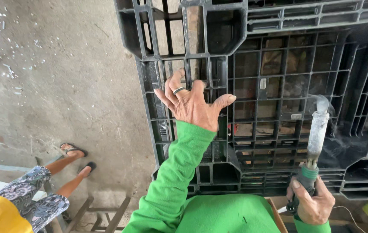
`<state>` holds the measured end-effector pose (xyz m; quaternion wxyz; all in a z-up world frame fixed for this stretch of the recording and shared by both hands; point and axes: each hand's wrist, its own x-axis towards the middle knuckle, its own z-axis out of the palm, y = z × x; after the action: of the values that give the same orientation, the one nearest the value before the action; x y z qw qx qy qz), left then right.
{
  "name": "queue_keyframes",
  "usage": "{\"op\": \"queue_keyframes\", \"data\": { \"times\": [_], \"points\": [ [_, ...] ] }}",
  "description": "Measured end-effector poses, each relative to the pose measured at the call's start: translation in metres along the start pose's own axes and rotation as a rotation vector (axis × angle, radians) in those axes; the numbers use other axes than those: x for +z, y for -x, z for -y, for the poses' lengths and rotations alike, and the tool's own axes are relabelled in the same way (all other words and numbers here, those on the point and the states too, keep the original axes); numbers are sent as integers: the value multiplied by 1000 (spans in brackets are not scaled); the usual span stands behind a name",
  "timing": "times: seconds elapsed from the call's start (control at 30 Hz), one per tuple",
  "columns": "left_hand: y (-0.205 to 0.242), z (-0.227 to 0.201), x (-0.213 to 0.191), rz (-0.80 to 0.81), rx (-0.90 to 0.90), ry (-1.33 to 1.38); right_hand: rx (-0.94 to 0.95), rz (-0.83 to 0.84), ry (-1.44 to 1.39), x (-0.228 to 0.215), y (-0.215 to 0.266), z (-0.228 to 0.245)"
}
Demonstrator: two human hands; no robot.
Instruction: The person uses a heated tool to smooth the edges and seams of stacked black plastic crates. They repeatedly run the tool along the crate's grid and rim, repositioning the crates to access different areas. The person holds the crates steady with one hand while applying the tool with the other.
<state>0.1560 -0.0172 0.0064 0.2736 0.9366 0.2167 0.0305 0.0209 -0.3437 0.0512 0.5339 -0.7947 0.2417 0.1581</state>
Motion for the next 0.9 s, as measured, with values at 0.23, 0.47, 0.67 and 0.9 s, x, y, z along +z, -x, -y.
{"op": "queue_keyframes", "data": {
  "times": [0.23, 0.47, 0.67, 0.9],
  "points": [
    [-3, -7, -14, 55, 2, -14, 66, -17, -11, -10, -2, -23],
    [-5, -34, -9, -92, 232, -12, 57, -31, 2, -16, -6, -61],
    [-108, -138, 54, 37, 533, -165, 174, 7, -128, -23, -11, -87],
    [-167, -177, 80, 263, 602, -273, 254, 68, -355, -46, -28, -96]
  ]
}}
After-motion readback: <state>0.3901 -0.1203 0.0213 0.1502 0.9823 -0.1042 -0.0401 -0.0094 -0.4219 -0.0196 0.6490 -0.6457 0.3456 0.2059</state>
